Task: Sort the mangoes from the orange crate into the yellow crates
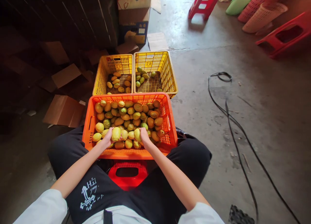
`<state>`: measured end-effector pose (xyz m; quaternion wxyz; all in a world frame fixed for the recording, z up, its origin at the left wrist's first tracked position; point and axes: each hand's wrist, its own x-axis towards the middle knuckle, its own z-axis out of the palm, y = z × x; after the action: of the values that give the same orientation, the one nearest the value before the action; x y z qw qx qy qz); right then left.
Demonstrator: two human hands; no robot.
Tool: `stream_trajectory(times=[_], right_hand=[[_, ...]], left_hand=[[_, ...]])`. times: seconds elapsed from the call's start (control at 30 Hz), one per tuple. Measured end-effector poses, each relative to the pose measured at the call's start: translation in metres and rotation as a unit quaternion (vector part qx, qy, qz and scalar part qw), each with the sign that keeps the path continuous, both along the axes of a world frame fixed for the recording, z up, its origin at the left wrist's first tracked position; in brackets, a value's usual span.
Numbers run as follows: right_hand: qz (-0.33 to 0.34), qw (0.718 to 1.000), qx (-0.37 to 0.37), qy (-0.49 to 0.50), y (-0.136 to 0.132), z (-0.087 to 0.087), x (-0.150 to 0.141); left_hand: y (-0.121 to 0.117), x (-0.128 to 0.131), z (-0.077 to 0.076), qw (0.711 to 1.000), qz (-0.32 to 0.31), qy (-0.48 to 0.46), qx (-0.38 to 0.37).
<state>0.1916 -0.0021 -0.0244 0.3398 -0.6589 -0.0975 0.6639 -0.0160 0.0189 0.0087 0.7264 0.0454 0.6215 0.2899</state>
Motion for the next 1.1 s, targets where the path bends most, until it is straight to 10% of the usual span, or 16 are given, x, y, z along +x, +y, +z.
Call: stream_trajectory(times=[0.27,0.73,1.1], right_hand=[[0.039,0.998,0.056,-0.006,-0.003,0.006,0.001],[0.1,0.979,0.124,-0.129,-0.006,0.003,0.0],[0.066,0.993,0.099,-0.028,-0.003,0.01,-0.004]], left_hand=[[0.0,0.008,0.012,0.997,0.049,0.009,-0.065],[-0.007,0.0,-0.012,0.996,-0.057,0.053,0.052],[-0.005,0.004,-0.011,0.998,-0.009,0.028,0.056]])
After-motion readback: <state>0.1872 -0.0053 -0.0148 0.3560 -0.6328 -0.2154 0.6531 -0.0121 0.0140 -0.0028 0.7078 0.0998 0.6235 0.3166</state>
